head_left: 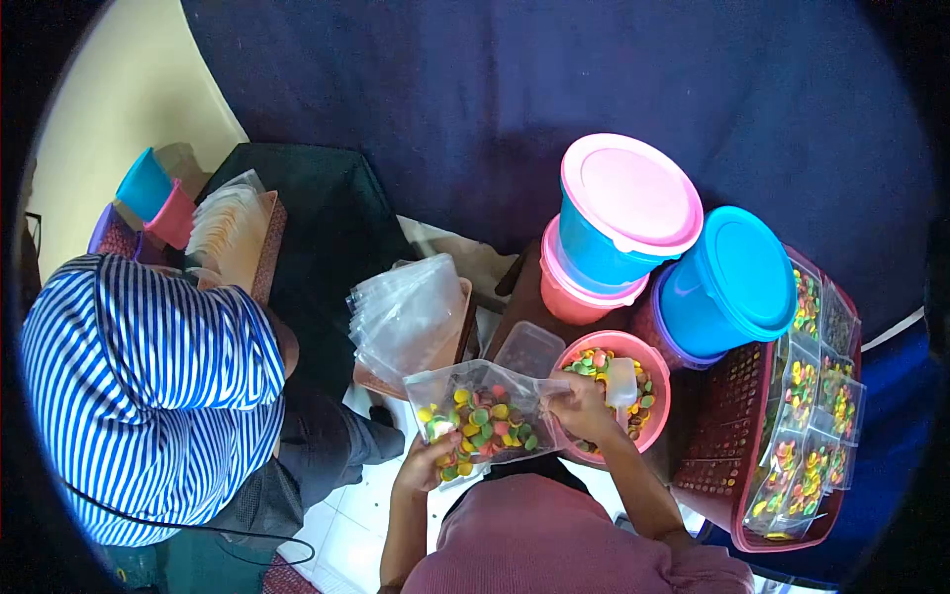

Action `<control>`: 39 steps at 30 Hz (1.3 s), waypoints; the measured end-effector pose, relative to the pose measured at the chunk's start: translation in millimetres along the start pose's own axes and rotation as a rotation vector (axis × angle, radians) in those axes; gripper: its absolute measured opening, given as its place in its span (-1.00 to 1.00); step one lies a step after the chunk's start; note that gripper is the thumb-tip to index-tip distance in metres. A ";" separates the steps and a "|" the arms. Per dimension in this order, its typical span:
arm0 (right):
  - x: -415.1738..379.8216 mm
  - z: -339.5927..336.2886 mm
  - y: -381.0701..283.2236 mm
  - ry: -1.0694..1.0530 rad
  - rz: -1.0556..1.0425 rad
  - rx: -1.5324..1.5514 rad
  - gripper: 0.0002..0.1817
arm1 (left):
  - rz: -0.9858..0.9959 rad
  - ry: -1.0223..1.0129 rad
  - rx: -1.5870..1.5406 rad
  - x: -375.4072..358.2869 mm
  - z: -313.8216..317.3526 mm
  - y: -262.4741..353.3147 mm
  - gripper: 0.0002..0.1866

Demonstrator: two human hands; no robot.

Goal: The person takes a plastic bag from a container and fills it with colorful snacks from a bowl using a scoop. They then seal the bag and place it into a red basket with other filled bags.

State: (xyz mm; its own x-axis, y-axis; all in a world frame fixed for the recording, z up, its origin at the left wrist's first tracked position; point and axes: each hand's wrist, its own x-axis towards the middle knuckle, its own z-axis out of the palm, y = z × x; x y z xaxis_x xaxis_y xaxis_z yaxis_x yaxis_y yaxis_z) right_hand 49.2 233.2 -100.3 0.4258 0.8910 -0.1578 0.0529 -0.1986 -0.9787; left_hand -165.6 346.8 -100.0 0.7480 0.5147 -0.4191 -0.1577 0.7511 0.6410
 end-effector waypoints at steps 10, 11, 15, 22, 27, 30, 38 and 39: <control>-3.5 -18.2 -26.3 -0.083 -0.092 0.240 -0.62 | -0.029 -0.016 0.012 -10.2 -1.8 -6.1 -0.53; -2.0 -18.2 -21.7 -0.057 -0.127 0.238 -0.62 | -0.038 -0.020 0.013 -10.0 -2.4 -7.8 -0.53; 3.1 -11.5 1.4 0.017 -0.121 0.272 -0.86 | -0.095 -0.025 0.000 -10.2 -3.8 -11.2 -0.54; -1.9 -6.4 5.9 0.073 -0.139 0.176 -0.78 | -0.082 0.014 0.018 -11.1 0.9 -9.2 -0.56; -20.8 -19.7 6.0 -0.030 0.062 0.440 -0.47 | -0.066 -0.015 0.001 -4.9 -5.8 -8.5 -0.57; -31.8 -23.7 13.6 -0.258 0.106 0.315 -0.47 | -0.031 0.028 0.038 2.1 -10.4 -5.9 -0.61; -41.3 -15.6 14.1 -0.330 0.102 0.155 -0.55 | -0.030 0.030 -0.042 4.2 -17.3 -4.3 -0.63; -42.7 -12.2 14.2 -0.313 0.098 0.242 -0.54 | -0.018 0.044 -0.025 2.8 -15.7 -3.3 -0.63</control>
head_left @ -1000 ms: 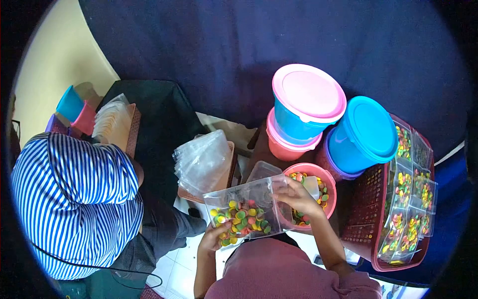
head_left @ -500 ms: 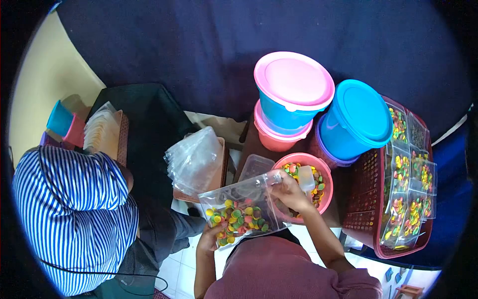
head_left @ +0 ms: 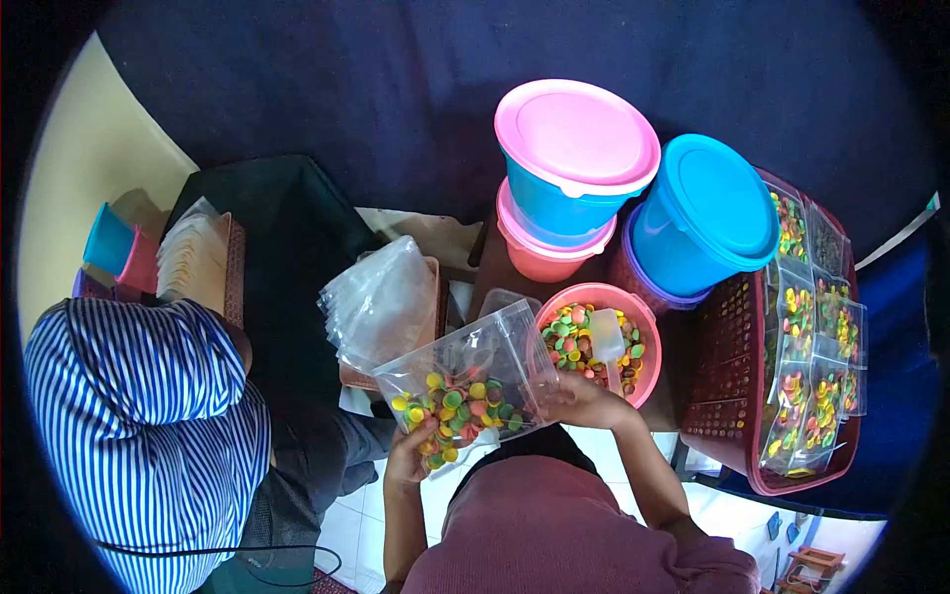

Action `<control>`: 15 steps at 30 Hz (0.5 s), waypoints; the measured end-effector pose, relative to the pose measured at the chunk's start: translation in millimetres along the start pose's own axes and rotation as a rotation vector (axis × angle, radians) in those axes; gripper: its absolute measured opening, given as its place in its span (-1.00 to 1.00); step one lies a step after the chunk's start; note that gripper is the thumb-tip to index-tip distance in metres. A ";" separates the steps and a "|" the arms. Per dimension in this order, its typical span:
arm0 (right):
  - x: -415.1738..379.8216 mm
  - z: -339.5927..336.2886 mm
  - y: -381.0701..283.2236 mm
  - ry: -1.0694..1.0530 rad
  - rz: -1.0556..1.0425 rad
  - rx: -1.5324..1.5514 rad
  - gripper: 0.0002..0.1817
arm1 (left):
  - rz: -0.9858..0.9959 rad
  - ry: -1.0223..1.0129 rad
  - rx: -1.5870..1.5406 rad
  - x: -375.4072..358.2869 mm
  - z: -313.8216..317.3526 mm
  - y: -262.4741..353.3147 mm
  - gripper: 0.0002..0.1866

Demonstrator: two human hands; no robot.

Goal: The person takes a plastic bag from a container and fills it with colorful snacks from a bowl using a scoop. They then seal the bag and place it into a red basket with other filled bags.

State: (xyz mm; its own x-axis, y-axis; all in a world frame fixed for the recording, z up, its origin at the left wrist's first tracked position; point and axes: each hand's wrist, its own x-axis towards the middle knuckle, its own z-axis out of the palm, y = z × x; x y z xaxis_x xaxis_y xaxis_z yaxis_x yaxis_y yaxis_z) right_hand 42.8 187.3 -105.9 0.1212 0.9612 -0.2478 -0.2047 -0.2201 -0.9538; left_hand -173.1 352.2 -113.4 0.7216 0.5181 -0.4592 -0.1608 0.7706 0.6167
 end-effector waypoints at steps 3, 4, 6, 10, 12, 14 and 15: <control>-2.2 5.2 1.5 0.033 -0.059 -0.033 -0.52 | 0.001 -0.008 -0.003 -3.8 2.6 2.5 -0.63; -3.1 5.6 0.8 0.059 -0.096 -0.146 -0.51 | -0.015 -0.030 -0.021 -4.2 3.2 2.9 -0.63; -7.6 10.0 -7.9 0.071 -0.043 -0.086 -0.52 | 0.013 -0.030 0.040 -2.7 -2.6 -0.2 -0.60; -8.5 18.4 3.2 0.231 -0.013 -0.326 -0.56 | 0.059 -0.087 0.004 -7.4 7.8 -4.2 -0.59; -7.0 25.4 15.8 0.287 -0.077 -0.307 -0.57 | 0.049 -0.106 -0.002 -10.7 12.1 -3.3 -0.58; -3.8 27.7 25.9 0.393 -0.154 -0.231 -0.61 | 0.038 -0.118 -0.008 -12.2 12.7 -2.3 -0.57; -3.1 28.6 27.8 0.387 -0.152 -0.233 -0.61 | 0.050 -0.120 -0.003 -13.5 11.5 -3.0 -0.56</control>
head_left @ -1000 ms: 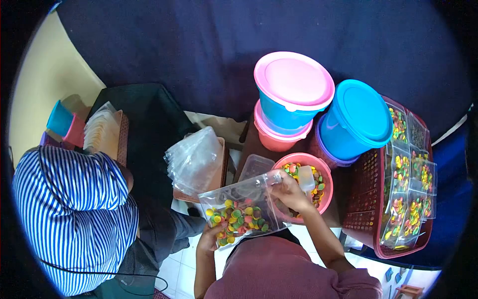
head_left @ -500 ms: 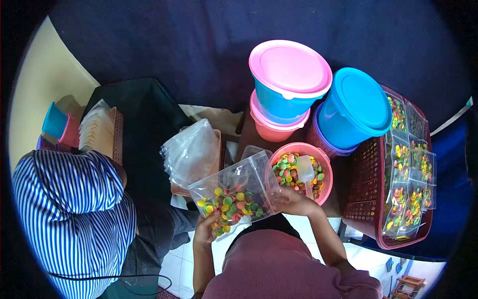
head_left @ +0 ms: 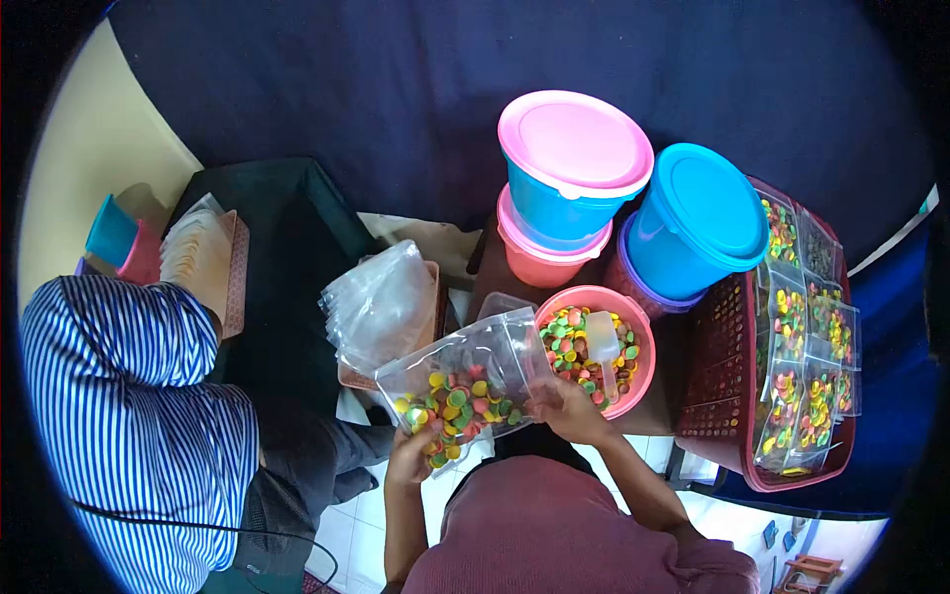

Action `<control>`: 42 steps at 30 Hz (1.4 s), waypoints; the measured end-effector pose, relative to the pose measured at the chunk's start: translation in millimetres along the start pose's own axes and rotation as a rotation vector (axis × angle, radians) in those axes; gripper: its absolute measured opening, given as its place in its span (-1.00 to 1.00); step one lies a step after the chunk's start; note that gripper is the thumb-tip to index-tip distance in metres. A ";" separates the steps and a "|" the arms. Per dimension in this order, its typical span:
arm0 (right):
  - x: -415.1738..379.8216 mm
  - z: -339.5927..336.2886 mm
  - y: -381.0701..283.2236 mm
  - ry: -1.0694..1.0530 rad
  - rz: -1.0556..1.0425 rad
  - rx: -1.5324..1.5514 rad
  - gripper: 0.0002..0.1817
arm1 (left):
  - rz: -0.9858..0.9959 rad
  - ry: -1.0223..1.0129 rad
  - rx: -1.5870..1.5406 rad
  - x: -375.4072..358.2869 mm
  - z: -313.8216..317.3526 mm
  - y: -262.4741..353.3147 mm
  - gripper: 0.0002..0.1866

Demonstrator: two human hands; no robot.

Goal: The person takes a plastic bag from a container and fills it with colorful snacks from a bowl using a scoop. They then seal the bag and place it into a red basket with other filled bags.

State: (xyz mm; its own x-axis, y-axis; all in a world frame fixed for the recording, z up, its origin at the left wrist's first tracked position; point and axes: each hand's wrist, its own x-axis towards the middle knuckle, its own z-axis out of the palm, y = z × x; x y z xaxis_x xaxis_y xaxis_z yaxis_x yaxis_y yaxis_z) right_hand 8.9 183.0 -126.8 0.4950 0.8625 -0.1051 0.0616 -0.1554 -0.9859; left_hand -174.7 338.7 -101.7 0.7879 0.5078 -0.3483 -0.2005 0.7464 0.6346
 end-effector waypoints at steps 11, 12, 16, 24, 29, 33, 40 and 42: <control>9.7 -3.6 -22.2 -0.292 0.178 0.204 -0.70 | 0.019 0.043 0.099 -14.6 -21.1 5.5 -0.50; 10.2 -5.0 -23.0 -0.294 0.176 0.203 -0.70 | 0.005 0.108 0.118 -15.3 -26.6 2.7 -0.50; 11.2 -7.0 -31.6 -0.264 0.050 0.068 -0.69 | 0.035 0.087 0.052 -17.1 -16.6 2.7 -0.51; 12.9 1.6 -6.8 -0.180 0.031 -0.120 -0.82 | 0.017 -0.014 0.097 -14.9 0.2 4.5 -0.51; 10.9 -5.5 -4.5 -0.185 0.050 0.131 -0.81 | 0.057 -0.111 0.203 -11.7 3.8 6.4 -0.52; 6.1 -18.3 -29.3 -0.147 0.041 0.025 -0.73 | -0.033 -0.002 0.065 -11.8 9.1 5.5 -0.55; 4.6 -18.4 -10.5 -0.034 0.081 0.256 -0.83 | -0.044 -0.004 0.082 -5.3 25.7 -4.2 -0.55; 2.5 -17.6 -7.6 -0.051 0.127 0.362 -0.87 | -0.051 -0.029 0.106 -4.5 25.0 -4.6 -0.56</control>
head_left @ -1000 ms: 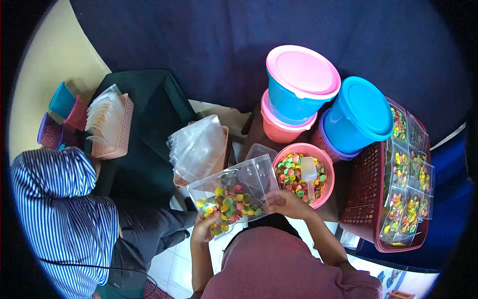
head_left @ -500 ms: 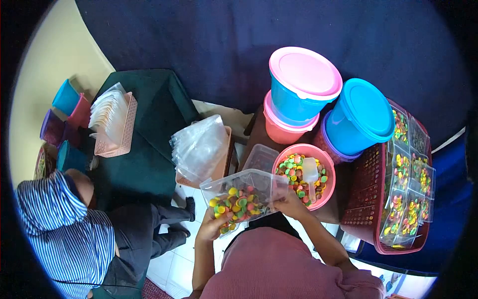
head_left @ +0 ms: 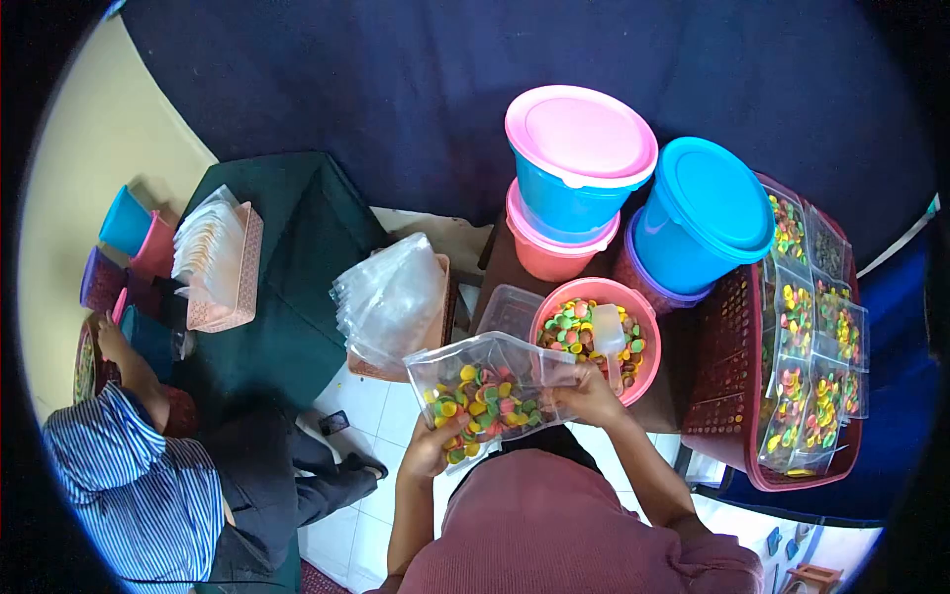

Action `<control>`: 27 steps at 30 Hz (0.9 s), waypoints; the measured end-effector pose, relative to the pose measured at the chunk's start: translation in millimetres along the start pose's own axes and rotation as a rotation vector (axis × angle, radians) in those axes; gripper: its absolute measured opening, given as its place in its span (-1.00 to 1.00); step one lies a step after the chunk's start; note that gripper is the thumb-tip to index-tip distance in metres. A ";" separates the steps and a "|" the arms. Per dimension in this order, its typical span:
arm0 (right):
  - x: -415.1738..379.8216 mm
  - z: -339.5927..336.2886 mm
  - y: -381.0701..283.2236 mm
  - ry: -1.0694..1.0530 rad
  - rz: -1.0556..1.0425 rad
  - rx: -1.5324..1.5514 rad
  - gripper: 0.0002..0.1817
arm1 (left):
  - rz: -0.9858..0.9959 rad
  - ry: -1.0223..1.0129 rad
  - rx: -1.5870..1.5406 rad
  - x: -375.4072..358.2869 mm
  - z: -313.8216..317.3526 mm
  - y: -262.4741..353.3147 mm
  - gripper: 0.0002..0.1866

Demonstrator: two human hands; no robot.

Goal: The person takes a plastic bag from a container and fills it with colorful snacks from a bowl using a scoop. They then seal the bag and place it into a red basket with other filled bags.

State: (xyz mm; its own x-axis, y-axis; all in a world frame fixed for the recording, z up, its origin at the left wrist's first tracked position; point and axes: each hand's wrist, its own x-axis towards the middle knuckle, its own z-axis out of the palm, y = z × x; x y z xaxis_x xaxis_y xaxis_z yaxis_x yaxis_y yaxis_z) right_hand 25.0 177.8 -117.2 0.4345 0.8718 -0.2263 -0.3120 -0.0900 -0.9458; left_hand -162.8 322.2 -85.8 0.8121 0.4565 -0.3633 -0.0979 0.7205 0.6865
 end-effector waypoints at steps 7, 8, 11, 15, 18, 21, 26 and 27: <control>-5.2 -3.1 5.6 0.003 0.010 -0.096 -0.85 | -0.020 -0.056 0.063 2.9 -6.1 -3.2 -0.58; -5.3 -6.7 10.6 -0.010 0.014 -0.137 -0.83 | -0.023 -0.057 0.065 2.6 -6.4 -2.7 -0.58; -7.9 -10.8 2.0 -0.065 0.018 -0.099 -0.76 | -0.066 -0.040 0.055 1.1 -4.7 0.3 -0.55; -12.3 -4.6 -24.8 -0.052 0.021 -0.206 -0.65 | -0.078 -0.041 0.015 -2.4 -6.9 2.1 -0.51; -10.7 -1.1 -26.9 -0.005 -0.025 -0.111 -0.69 | -0.093 -0.057 0.013 -2.4 -9.2 1.7 -0.50; -4.3 -2.8 -8.8 -0.005 -0.105 0.106 -0.75 | -0.108 -0.029 0.023 -1.5 -7.2 1.6 -0.50; -7.5 1.3 -17.4 0.000 -0.029 -0.081 -0.81 | -0.098 -0.051 0.030 1.2 -9.9 3.3 -0.51; -7.6 -0.3 -23.6 -0.019 0.062 -0.039 -0.81 | -0.112 -0.043 0.047 3.2 -15.6 0.6 -0.52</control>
State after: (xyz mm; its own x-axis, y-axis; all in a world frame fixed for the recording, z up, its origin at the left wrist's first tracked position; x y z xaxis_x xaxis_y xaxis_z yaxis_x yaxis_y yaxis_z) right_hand 29.2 173.1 -93.3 0.3995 0.8728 -0.2802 -0.3043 -0.1621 -0.9387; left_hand -169.2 332.3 -96.4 0.8407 0.3509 -0.4125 0.0209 0.7401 0.6722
